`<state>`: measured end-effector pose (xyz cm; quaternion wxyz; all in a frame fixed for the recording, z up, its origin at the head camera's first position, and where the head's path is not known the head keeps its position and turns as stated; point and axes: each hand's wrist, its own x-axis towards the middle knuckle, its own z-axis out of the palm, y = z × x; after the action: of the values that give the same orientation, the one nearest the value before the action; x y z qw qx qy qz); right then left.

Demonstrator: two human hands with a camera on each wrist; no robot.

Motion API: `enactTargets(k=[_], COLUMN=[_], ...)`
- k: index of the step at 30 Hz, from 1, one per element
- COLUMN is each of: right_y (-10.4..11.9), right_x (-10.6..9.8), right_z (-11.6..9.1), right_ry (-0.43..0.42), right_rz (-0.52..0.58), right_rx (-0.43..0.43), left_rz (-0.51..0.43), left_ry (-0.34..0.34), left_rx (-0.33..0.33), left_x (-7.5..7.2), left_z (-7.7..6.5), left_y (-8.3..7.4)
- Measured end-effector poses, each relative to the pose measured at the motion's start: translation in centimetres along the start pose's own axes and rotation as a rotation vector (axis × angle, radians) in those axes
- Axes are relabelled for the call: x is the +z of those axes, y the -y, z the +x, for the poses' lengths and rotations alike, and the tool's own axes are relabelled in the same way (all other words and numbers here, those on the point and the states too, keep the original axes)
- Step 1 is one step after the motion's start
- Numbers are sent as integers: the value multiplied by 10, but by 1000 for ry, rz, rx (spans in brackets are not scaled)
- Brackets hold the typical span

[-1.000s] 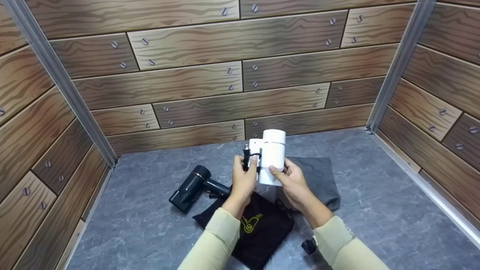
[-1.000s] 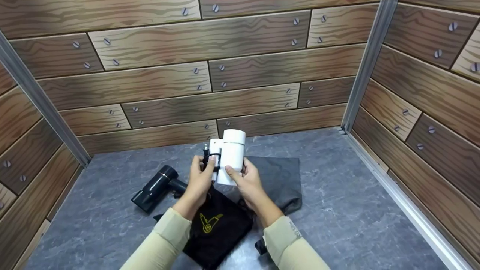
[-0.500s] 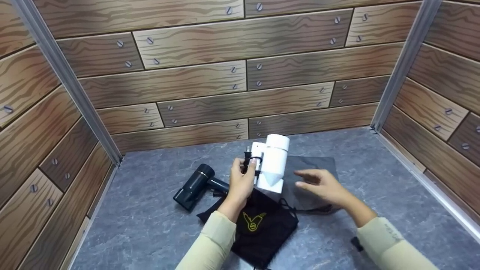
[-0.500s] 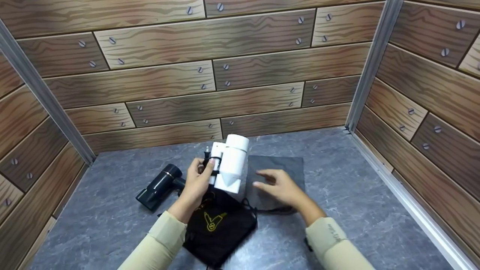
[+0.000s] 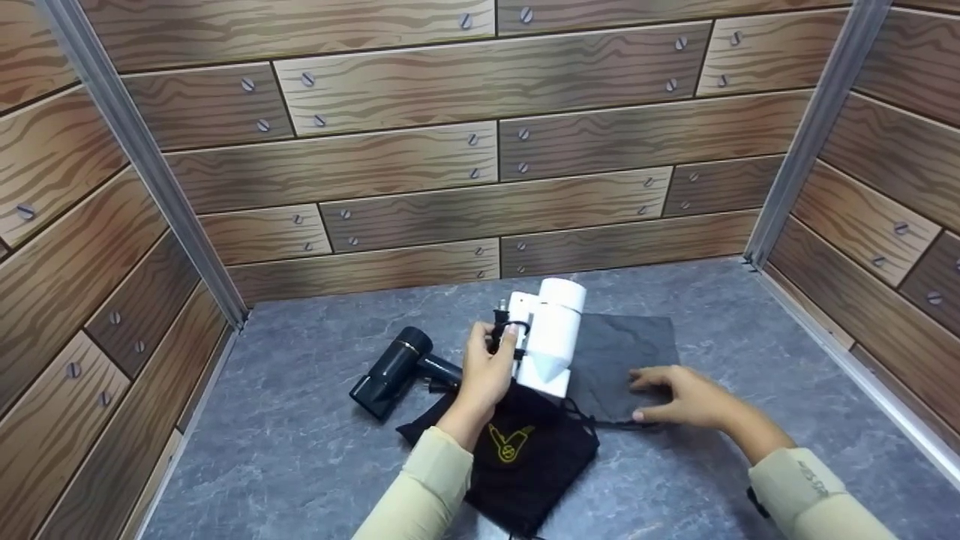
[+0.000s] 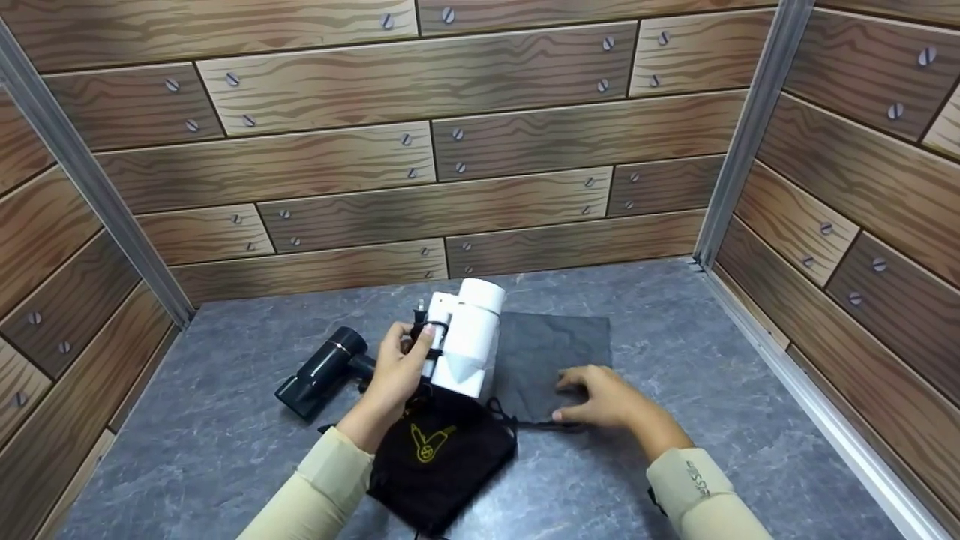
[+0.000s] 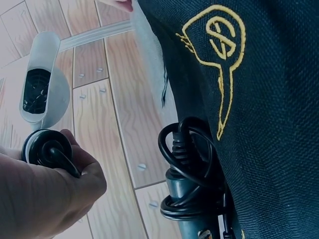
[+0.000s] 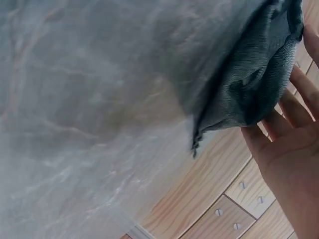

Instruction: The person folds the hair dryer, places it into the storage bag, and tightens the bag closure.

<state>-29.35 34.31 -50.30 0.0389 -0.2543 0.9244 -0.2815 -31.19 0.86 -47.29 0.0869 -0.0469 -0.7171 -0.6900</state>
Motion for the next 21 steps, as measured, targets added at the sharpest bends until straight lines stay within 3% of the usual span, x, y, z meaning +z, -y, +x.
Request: enactTargets(k=[4,9,14,21], right_y=[-4,-5,-5,-2], right_x=[1,4,4,2], right_z=[-1,1,4,8], right_ry=[44,11,-90,-270], right_rz=[27,78,133,190], right_rx=[16,24,42,131], left_rz=[-4,8,20,35], left_ry=[11,16,35,63], left_rx=[-9,-18,-39,-40], left_x=[-1,-1,1,3], left_z=[-2,-6,-10,-15], left_y=[1,1,1,-1])
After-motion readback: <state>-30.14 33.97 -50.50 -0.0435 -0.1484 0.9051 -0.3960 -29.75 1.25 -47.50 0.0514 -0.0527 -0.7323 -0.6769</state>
